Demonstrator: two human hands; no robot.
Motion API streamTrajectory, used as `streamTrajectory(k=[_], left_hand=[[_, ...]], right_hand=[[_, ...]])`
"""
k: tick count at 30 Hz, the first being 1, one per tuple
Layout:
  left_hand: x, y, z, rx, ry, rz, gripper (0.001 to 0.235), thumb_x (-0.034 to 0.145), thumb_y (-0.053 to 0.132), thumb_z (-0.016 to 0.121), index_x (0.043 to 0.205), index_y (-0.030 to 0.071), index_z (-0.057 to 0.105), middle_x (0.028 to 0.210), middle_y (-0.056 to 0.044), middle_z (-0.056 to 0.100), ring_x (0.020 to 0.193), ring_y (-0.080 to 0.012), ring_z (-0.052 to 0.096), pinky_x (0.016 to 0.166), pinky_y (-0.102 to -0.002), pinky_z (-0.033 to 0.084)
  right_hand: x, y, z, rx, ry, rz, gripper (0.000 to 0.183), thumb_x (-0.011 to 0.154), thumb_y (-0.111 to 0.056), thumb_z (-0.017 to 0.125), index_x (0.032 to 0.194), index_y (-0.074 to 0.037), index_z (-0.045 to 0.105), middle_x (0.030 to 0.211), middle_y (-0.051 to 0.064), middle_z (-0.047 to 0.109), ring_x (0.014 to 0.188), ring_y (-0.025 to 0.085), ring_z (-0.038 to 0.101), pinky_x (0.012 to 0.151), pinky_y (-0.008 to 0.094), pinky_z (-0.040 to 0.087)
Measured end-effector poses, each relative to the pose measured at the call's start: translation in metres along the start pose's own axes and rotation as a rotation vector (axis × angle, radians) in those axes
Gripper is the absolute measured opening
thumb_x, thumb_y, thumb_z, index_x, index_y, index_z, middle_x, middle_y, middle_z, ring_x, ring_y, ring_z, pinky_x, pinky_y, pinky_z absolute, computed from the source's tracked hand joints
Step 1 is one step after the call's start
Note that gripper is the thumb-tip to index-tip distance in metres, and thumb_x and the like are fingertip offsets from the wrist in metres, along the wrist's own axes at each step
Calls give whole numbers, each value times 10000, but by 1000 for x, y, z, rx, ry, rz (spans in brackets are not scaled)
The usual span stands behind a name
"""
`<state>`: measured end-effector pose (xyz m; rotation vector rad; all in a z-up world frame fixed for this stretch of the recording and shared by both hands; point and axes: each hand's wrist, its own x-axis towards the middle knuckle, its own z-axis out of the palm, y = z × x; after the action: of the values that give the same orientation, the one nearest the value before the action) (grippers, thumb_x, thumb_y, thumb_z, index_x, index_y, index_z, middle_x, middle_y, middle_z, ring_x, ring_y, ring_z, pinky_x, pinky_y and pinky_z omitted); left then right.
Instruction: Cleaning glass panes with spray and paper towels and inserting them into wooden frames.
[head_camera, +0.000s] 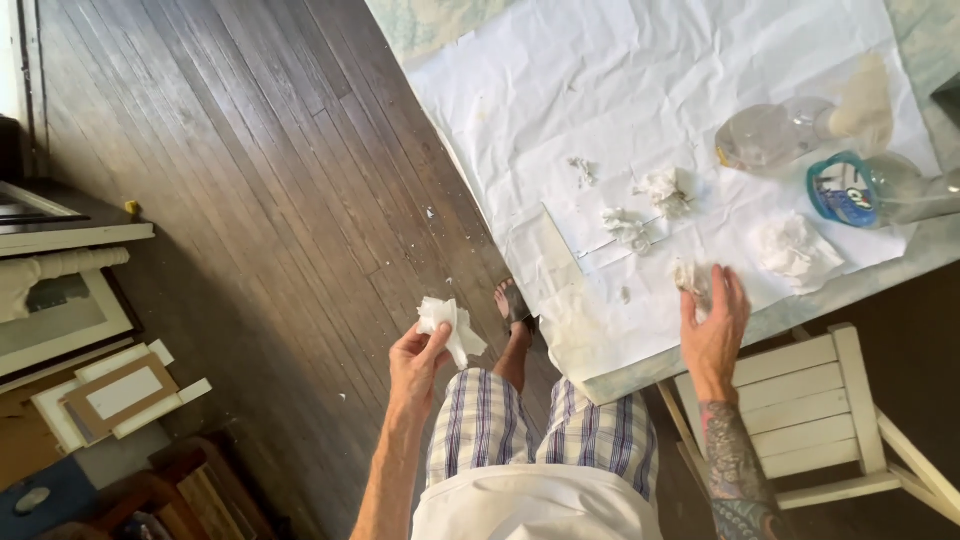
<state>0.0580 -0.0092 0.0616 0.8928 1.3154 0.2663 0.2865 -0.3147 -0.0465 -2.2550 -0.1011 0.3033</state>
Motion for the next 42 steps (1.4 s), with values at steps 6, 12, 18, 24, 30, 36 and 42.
streamTrajectory(k=[6,12,18,24,30,36,42], left_hand=[[-2,5,4,187,113,162,240,867,146,853,1054,8,792,858,-95,762,791,-137,691,726,-326,636],[-35,122,26,775,-83,524,195,868,80,801,1062,63,813,864,-112,789,865,-233,782,750,-379,663],[-42,182,89,1646,-749,1584,226,821,37,789,1028,126,780,986,-62,775,1041,-221,723,946,-404,597],[23,157,102,1580,-1136,2136,150,882,130,792,1000,213,752,1038,48,772,1122,-143,714,1088,-403,554],[28,158,112,1534,-1209,2215,171,858,121,793,985,224,742,1082,59,770,1158,-141,700,1117,-424,533],[37,154,110,1568,-1181,2220,189,843,137,808,1002,202,728,1095,40,756,1183,-171,678,1140,-447,504],[34,162,95,1482,-1065,2162,238,864,148,807,1090,190,743,1136,0,764,1211,-179,679,1135,-423,517]], right_hand=[[-5,-1,-16,-183,57,-200,292,944,-73,735,1234,-57,716,1404,160,585,1296,427,561,1087,542,460],[-6,-20,-31,-57,18,-100,189,985,-126,743,1171,-157,749,1265,72,667,1158,297,660,995,422,533],[-13,-39,-24,54,-145,80,228,1010,-247,705,1212,-150,745,1240,54,720,1106,199,691,952,337,560],[-51,-120,4,211,-195,-101,655,697,-245,946,1296,-161,694,1208,72,705,1140,232,669,1009,407,513],[-70,-184,28,327,-381,-332,1255,567,-387,1043,1559,-50,352,1527,236,445,1422,414,424,1160,555,356],[-61,-195,27,265,-498,-181,1156,720,-374,949,1598,-68,263,1609,194,329,1512,388,281,1186,555,322],[-51,-194,30,200,-547,-85,1227,672,-506,958,1599,-87,273,1623,214,294,1534,411,232,1203,580,286]])
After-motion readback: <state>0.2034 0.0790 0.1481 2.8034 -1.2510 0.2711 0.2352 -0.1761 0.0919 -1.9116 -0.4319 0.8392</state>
